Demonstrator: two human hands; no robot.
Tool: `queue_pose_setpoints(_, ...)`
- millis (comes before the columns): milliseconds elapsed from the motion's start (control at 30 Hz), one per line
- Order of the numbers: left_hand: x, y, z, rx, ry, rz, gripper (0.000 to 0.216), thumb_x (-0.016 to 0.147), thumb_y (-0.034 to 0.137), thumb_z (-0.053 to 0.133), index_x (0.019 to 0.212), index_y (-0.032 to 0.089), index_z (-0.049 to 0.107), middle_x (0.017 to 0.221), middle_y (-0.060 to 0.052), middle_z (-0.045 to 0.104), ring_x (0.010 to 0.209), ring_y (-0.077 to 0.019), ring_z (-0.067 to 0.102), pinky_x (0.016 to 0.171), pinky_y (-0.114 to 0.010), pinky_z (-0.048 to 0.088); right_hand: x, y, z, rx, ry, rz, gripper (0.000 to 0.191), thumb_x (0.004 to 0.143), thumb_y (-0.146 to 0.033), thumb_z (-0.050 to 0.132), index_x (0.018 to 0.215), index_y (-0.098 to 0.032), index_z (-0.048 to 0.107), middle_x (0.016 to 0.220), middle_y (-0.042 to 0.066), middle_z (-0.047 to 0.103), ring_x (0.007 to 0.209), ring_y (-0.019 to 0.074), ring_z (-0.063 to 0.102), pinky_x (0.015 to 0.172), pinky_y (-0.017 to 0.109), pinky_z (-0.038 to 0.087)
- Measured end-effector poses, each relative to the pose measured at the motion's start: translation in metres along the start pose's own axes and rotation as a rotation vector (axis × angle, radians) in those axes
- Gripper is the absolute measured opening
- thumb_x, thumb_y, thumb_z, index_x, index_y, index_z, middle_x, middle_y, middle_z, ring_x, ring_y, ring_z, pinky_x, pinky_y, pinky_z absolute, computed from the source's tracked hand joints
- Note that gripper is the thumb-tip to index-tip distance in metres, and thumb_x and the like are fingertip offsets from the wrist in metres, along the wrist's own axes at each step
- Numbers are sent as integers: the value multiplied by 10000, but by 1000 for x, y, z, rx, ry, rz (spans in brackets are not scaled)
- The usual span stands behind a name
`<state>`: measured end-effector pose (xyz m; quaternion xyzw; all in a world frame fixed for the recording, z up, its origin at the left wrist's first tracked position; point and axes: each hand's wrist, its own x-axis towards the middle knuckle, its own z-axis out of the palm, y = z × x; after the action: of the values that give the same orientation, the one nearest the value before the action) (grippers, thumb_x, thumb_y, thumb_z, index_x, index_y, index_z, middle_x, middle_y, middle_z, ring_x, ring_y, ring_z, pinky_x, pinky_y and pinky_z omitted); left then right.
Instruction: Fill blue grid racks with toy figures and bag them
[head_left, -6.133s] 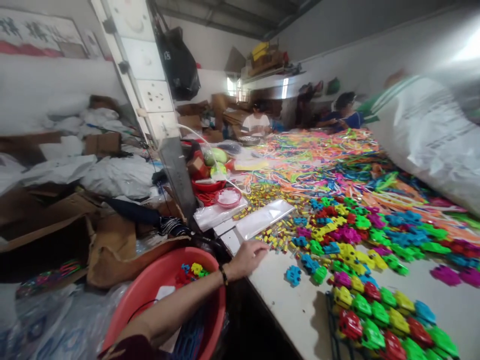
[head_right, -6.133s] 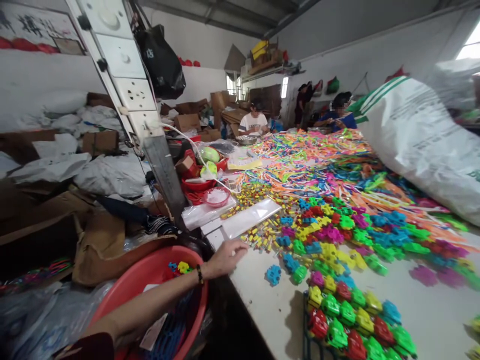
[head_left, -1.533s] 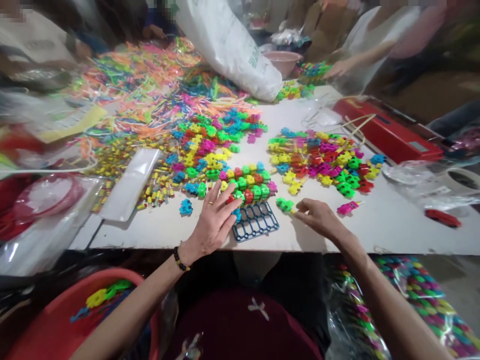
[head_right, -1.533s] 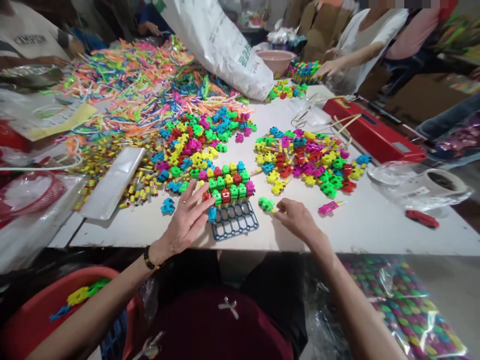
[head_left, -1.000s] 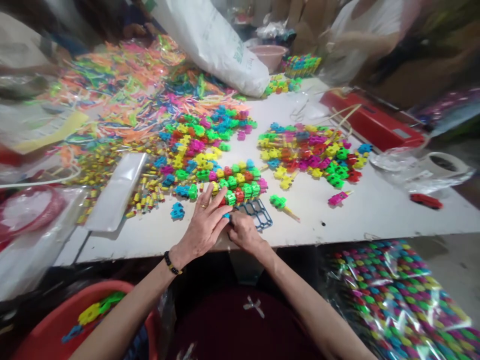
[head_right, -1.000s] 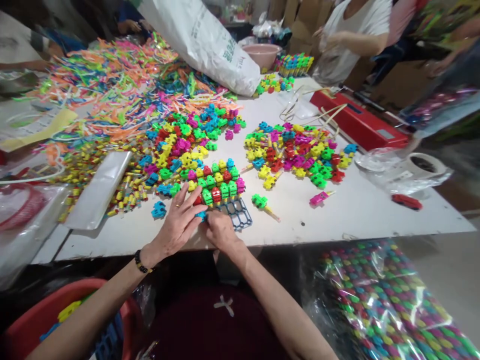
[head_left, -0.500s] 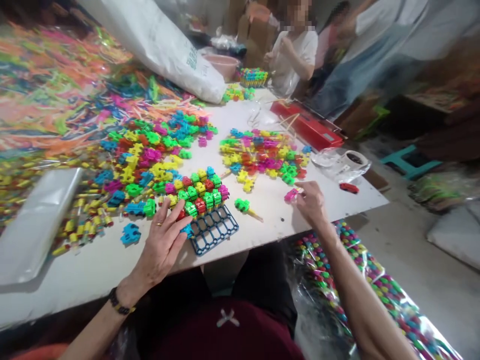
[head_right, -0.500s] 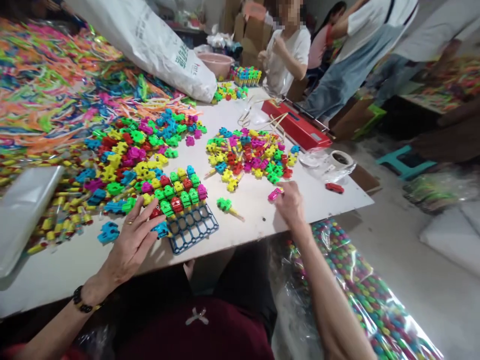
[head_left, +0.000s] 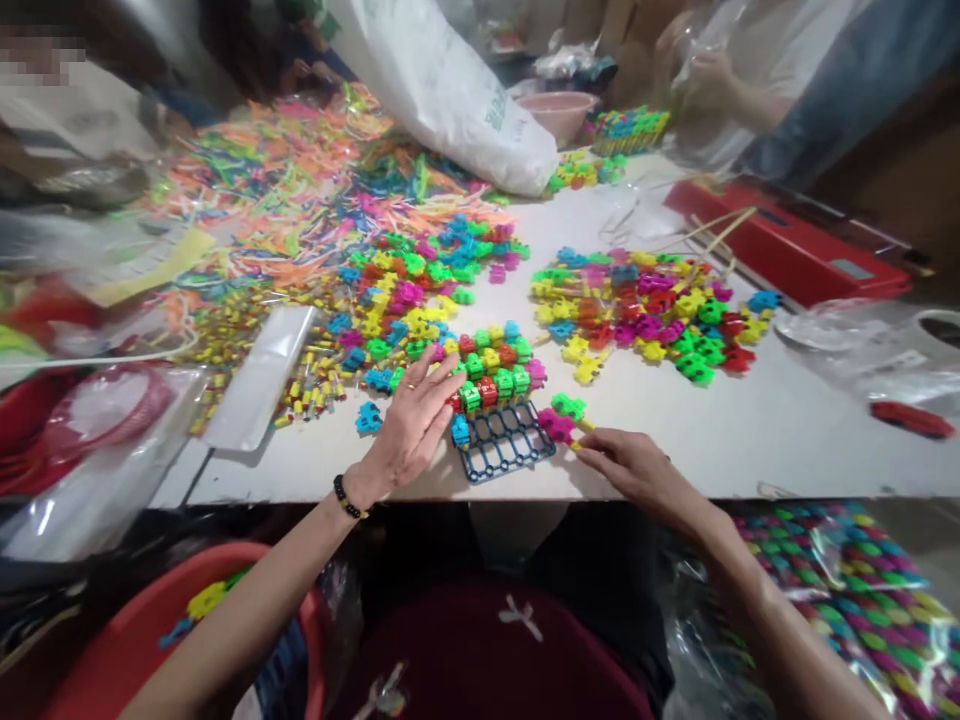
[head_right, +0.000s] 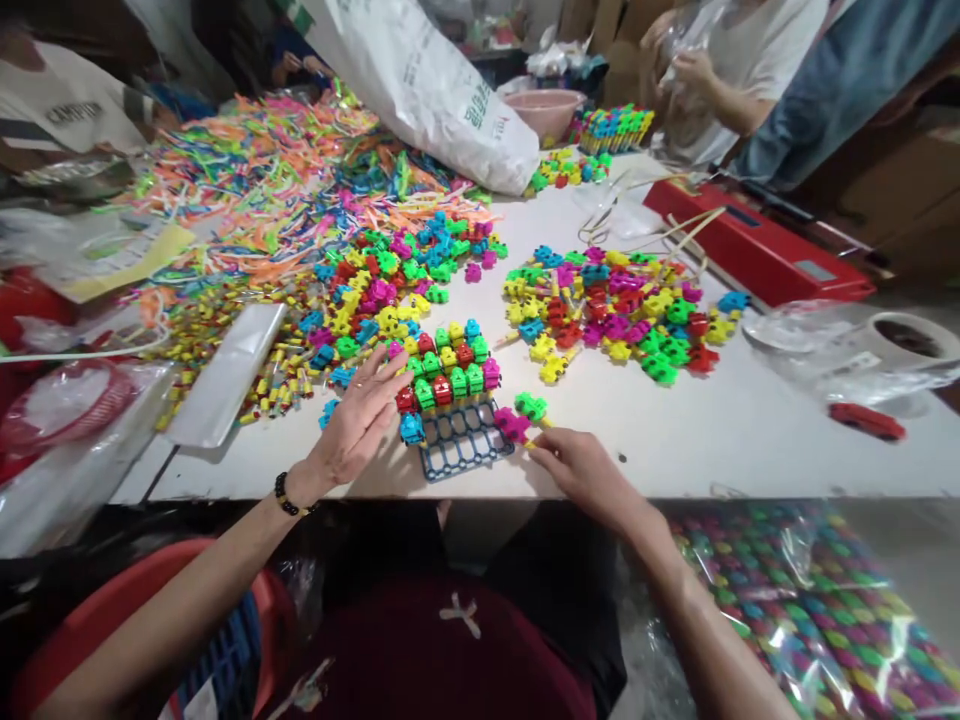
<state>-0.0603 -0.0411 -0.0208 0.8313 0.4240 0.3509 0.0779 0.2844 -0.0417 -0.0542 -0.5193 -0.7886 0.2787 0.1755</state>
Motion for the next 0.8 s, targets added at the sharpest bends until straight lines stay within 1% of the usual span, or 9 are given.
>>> queue_pose_setpoints(100, 5, 5, 10, 86, -136, 91, 492, 1058, 284, 410, 1547, 236, 424, 1633, -82, 396, 1593, -293, 110, 1275, -602, 179, 9, -11, 20, -173, 44, 11, 201, 913, -297, 536, 745, -209, 606, 749, 54, 645, 642, 168, 565, 590, 279, 352)
queue_pose_setpoints(167, 6, 6, 14, 142, -204, 109, 508, 1057, 301, 413, 1559, 217, 412, 1645, -81, 372, 1594, -311, 96, 1276, -607, 136, 9, -10, 23, -237, 65, 22, 154, 881, -246, 559, 733, -205, 579, 764, 55, 629, 649, 160, 549, 586, 271, 332)
queue_pose_setpoints(200, 6, 5, 15, 163, -225, 111, 509, 1060, 298, 404, 1561, 210, 411, 1647, -78, 367, 1593, -314, 97, 1275, -606, 124, 7, -10, 22, -227, 74, 16, 175, 882, -245, 556, 711, -204, 561, 741, 48, 611, 636, 153, 531, 583, 269, 327)
queue_pose_setpoints(300, 5, 2, 18, 193, -250, 109, 508, 1065, 283, 379, 1566, 199, 404, 1651, -68, 362, 1595, -314, 77, 1273, -601, 108, 2, -17, 21, -52, 116, -2, 302, 926, -346, 540, 659, -208, 518, 629, 10, 534, 582, 137, 466, 566, 266, 330)
queue_pose_setpoints(367, 3, 1, 18, 194, -257, 113, 512, 1065, 285, 380, 1569, 196, 397, 1657, -62, 351, 1597, -313, 49, 1273, -600, 103, 4, -27, 30, 141, 132, 14, 325, 915, -436, 582, 686, -209, 543, 602, -3, 534, 567, 134, 463, 551, 259, 357)
queue_pose_setpoints(467, 3, 0, 18, 191, -253, 108, 519, 1064, 279, 379, 1579, 209, 378, 1661, -55, 344, 1598, -309, 38, 1270, -604, 104, 20, -47, 63, 428, 166, 35, 297, 853, -487, 650, 786, -200, 612, 648, 10, 617, 584, 152, 526, 552, 267, 428)
queue_pose_setpoints(533, 3, 0, 17, 189, -255, 108, 526, 1062, 279, 383, 1585, 220, 365, 1661, -51, 343, 1598, -308, 43, 1268, -605, 110, 37, -57, 88, 517, 224, 39, 290, 823, -484, 663, 804, -196, 632, 681, 26, 650, 613, 172, 562, 579, 289, 468)
queue_pose_setpoints(633, 3, 0, 16, 185, -270, 112, 528, 1064, 281, 378, 1587, 208, 362, 1664, -50, 337, 1598, -311, 44, 1273, -595, 106, 57, -65, 109, 471, 243, 8, 246, 835, -439, 641, 792, -197, 632, 714, 40, 662, 658, 188, 578, 622, 306, 484)
queue_pose_setpoints(800, 2, -2, 18, 172, -268, 96, 538, 1060, 295, 393, 1594, 247, 351, 1662, -35, 343, 1598, -307, 51, 1279, -602, 93, 65, -64, 102, 307, 187, -198, 117, 886, -305, 575, 845, -200, 606, 785, 44, 655, 716, 186, 558, 671, 302, 463)
